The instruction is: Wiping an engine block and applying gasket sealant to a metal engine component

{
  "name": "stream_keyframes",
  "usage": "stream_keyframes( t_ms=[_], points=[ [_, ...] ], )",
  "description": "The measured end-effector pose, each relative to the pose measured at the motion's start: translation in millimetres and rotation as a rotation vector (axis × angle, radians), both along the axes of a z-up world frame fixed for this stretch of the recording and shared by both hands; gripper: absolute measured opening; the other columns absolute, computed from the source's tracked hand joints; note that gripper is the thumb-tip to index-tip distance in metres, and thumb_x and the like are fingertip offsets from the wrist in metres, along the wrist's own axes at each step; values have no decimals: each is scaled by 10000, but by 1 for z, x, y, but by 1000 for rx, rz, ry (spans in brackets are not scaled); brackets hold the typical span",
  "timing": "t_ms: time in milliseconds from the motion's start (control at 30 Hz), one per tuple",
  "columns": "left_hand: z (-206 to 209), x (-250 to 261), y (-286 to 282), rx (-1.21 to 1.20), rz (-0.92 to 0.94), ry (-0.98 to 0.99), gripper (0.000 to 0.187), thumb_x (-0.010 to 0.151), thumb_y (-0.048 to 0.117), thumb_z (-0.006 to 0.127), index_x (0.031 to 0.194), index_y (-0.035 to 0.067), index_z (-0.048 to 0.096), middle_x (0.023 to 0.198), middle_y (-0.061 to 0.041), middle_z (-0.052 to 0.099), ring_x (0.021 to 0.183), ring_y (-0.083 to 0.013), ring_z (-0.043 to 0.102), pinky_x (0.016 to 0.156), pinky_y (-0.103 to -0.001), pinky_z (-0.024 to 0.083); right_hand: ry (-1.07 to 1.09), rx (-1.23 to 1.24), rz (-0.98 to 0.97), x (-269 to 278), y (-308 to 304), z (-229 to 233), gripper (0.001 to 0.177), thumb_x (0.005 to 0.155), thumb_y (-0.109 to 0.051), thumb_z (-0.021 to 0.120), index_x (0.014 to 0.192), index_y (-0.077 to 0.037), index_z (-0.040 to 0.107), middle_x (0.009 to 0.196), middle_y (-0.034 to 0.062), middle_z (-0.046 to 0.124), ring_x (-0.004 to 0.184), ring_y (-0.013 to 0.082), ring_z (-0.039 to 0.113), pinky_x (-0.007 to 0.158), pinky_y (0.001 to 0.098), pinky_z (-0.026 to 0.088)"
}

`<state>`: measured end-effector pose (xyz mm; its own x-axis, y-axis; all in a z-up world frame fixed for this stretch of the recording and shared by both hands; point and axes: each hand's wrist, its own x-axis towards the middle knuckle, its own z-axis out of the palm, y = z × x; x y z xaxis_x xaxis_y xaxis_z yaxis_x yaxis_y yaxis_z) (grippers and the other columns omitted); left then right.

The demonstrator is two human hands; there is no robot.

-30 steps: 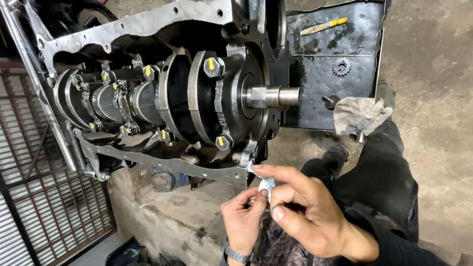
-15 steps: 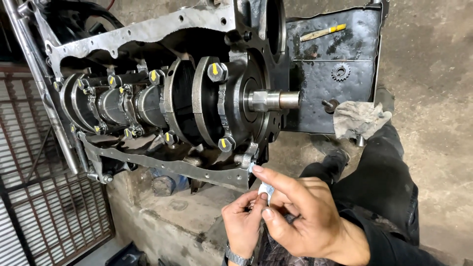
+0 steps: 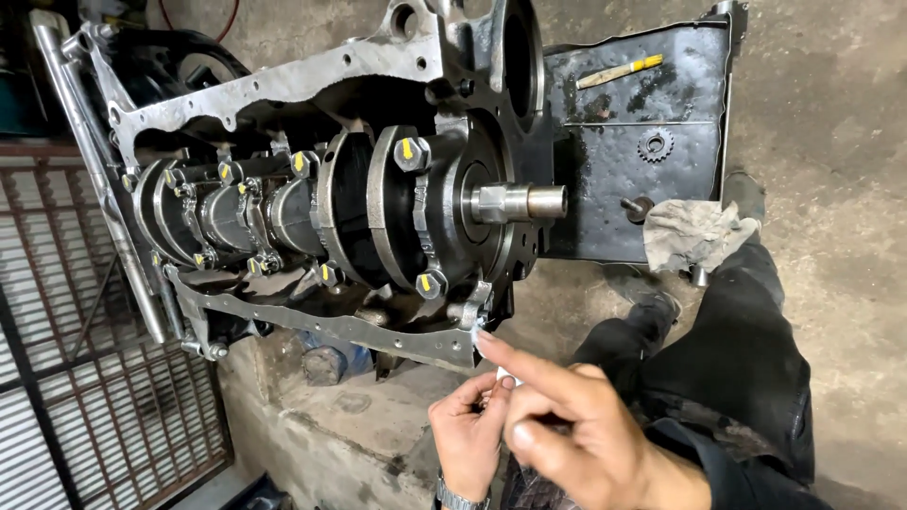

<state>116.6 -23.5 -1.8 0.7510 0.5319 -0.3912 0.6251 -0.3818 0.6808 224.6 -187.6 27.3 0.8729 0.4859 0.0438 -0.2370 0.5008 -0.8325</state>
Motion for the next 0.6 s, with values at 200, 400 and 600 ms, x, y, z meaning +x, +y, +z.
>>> stream_keyframes(
  t_ms=[200,400,600],
  points=[
    [1,-1,-2,6,12,10,122,820,146,785,833,36,836,655,37,743,569,-28,557,548,-240,521,79,25,-7,-2,-3,1,587,988,-273,508,1479,32,406,571,6,571,485,109,488,535,266,487],
    [4,5,-7,-3,16,-7,85,802,91,803,851,35,846,697,9,794,597,-27,585,548,-234,525,144,56,34,-2,-12,-2,600,966,-339,495,1454,10,474,525,5,557,480,108,529,569,247,497],
    [6,7,-8,25,-31,3,119,827,154,781,820,47,830,621,33,713,573,-34,538,541,-257,496,208,-31,7,2,-7,3,567,952,-263,510,1446,16,508,520,-36,417,469,102,427,499,254,434]
  ],
)
